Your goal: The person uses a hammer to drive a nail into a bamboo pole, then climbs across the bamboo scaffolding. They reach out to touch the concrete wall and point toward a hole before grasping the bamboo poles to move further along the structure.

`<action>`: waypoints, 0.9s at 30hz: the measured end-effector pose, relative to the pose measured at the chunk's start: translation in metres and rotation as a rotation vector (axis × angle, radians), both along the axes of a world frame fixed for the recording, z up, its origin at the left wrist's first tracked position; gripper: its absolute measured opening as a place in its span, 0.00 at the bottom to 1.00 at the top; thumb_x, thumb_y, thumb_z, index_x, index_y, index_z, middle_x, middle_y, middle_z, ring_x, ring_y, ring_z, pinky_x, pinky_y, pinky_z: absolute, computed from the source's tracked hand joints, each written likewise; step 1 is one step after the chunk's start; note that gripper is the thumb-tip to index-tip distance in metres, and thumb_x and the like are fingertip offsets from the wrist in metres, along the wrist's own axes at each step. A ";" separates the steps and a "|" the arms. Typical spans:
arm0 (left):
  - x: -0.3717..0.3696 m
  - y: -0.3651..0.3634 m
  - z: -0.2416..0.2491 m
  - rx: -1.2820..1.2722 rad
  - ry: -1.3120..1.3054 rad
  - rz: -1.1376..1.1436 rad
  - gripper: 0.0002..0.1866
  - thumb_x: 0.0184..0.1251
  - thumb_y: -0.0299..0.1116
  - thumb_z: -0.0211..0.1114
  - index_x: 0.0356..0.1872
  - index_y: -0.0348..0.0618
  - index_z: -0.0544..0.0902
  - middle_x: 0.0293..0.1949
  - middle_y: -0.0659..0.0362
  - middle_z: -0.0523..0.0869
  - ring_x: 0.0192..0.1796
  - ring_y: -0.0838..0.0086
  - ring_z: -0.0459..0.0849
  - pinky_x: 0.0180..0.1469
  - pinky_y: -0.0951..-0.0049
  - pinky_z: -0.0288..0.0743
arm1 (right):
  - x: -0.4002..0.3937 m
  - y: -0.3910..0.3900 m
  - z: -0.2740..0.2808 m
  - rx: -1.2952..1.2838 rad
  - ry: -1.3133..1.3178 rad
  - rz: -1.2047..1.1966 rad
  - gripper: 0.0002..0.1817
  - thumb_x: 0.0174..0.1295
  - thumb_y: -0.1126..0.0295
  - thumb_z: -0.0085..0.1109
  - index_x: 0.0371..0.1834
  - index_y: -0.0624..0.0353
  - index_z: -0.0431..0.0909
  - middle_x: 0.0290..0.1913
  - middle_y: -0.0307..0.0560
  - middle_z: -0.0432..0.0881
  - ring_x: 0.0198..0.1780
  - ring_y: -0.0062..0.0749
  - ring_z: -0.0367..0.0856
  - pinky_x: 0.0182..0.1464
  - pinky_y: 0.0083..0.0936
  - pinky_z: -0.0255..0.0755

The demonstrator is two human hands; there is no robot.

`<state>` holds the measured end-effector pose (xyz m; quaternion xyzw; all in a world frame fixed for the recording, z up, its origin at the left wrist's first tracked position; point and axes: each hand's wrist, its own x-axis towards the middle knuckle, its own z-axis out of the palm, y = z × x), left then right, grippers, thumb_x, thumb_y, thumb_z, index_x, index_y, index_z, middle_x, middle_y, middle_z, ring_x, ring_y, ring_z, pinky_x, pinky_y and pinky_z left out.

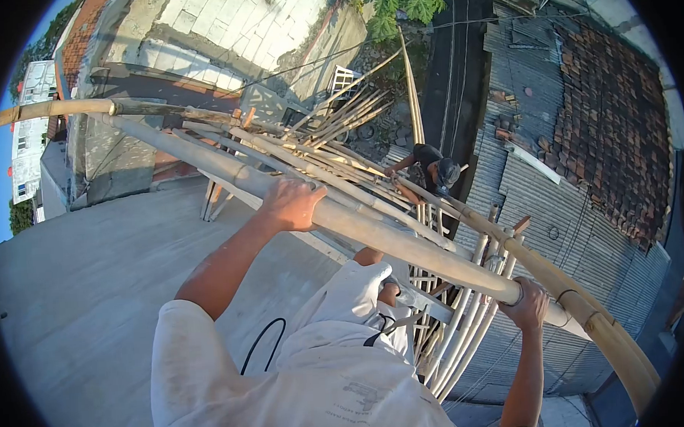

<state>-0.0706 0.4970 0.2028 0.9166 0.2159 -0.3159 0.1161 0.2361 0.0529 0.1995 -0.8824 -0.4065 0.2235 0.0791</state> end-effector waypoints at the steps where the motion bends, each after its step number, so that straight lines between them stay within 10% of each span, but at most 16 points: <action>1: 0.000 0.000 -0.001 0.000 0.005 -0.007 0.29 0.47 0.43 0.69 0.56 0.53 0.79 0.39 0.52 0.87 0.49 0.56 0.85 0.54 0.54 0.74 | 0.000 0.000 0.002 -0.025 0.006 -0.010 0.25 0.31 0.58 0.78 0.37 0.52 0.83 0.31 0.49 0.85 0.34 0.46 0.85 0.40 0.40 0.78; 27: -0.004 -0.001 -0.004 0.155 -0.020 -0.057 0.37 0.42 0.51 0.77 0.58 0.52 0.77 0.42 0.47 0.85 0.51 0.52 0.83 0.54 0.52 0.72 | 0.001 -0.010 0.000 -0.038 0.035 -0.061 0.27 0.31 0.57 0.76 0.40 0.49 0.85 0.35 0.46 0.87 0.37 0.45 0.86 0.44 0.40 0.79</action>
